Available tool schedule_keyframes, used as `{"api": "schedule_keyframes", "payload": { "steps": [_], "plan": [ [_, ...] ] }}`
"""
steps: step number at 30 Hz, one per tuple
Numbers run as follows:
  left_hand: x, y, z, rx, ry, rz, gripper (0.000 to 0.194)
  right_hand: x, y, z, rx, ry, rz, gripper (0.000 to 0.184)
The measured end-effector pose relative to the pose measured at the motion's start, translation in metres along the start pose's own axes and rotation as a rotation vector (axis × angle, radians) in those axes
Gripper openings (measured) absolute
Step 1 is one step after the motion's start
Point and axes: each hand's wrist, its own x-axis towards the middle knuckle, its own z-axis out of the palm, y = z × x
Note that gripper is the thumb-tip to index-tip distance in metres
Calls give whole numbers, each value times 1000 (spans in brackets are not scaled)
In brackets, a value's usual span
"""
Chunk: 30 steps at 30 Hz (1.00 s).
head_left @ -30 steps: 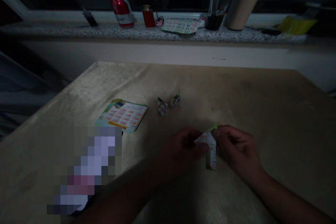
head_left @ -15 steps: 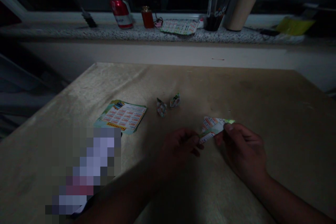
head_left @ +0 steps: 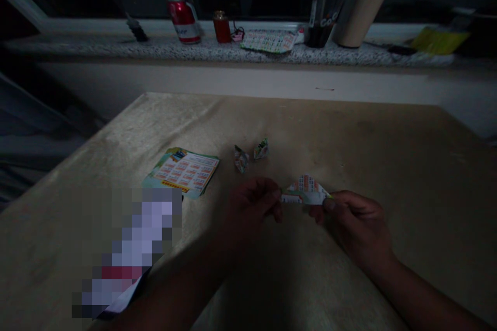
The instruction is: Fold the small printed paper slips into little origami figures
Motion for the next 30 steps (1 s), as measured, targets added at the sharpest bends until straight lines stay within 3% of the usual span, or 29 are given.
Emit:
{"api": "schedule_keyframes", "payload": {
  "steps": [6,13,18,24,30],
  "plan": [
    [-2,2,1,-144,41,-110,20,0,-12,5,-101,70,-110,18],
    [-5,5,2,-104,85,-91,16,1,-18,10,-166,98,-190,16],
    [-5,2,-1,74,140,-98,23,-1,-24,11,-258,106,-261,16],
    [-7,7,-1,357,201,-32,12,-2,-25,11,-334,78,-348,17],
    [-8,8,-1,414,181,-44,16,-1,-24,10,-319,101,-341,18]
  ]
}}
